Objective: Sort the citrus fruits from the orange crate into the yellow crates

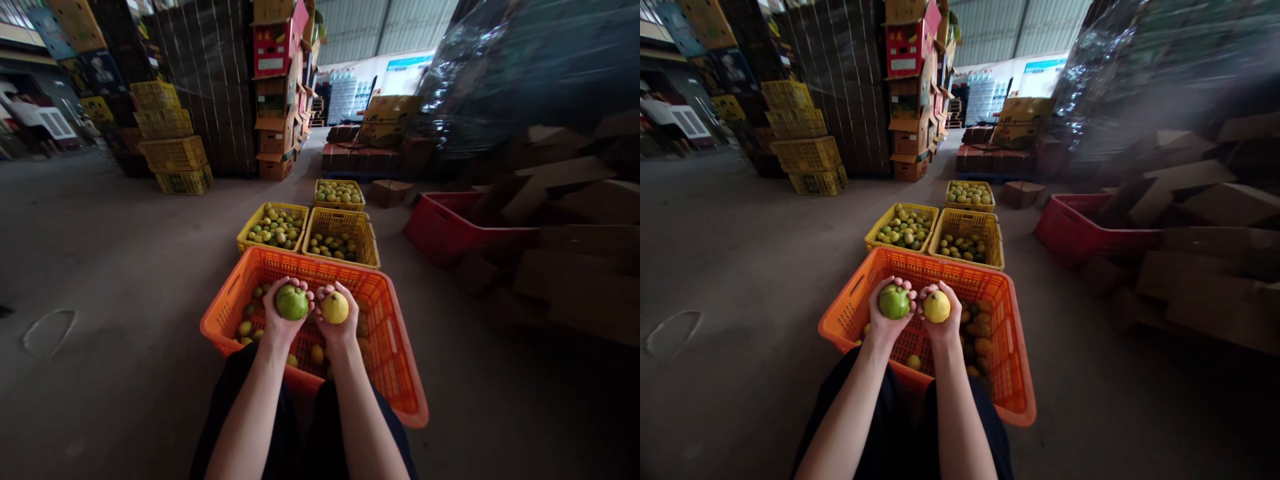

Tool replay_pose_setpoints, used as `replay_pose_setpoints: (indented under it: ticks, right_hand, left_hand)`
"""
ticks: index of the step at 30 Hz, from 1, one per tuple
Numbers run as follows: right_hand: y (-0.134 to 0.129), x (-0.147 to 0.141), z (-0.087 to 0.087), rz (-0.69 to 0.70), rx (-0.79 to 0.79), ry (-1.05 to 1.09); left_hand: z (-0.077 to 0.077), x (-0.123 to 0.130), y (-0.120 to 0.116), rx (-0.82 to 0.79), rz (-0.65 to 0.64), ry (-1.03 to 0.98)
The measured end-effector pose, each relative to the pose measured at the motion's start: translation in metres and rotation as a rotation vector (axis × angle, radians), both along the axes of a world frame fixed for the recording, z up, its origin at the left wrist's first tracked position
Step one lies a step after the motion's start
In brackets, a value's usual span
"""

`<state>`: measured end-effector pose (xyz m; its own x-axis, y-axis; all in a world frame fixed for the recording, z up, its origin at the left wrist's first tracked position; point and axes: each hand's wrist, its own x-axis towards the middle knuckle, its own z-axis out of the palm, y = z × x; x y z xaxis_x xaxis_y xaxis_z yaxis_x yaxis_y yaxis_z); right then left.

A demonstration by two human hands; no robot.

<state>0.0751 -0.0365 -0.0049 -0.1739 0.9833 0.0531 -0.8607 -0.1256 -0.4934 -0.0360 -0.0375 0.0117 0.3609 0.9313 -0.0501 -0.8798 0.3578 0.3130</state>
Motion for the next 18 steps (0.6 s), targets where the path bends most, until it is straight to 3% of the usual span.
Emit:
replay_pose_setpoints:
  ticks: [5, 8, 13, 18]
  right_hand:
    - [-0.003, 0.004, 0.001, -0.016, 0.027, -0.056]
    - [-0.001, 0.004, 0.000, -0.032, -0.050, -0.024]
    - [0.008, 0.004, -0.009, -0.218, -0.241, 0.158]
    - [0.012, 0.005, -0.016, -0.315, -0.290, 0.243]
  left_hand:
    - [0.004, 0.000, -0.002, 0.009, -0.012, 0.035]
    - [0.003, 0.002, 0.000, -0.097, 0.009, 0.032]
    - [-0.008, 0.008, 0.011, -0.354, 0.185, -0.073]
    - [-0.016, 0.012, 0.015, -0.376, 0.213, -0.144]
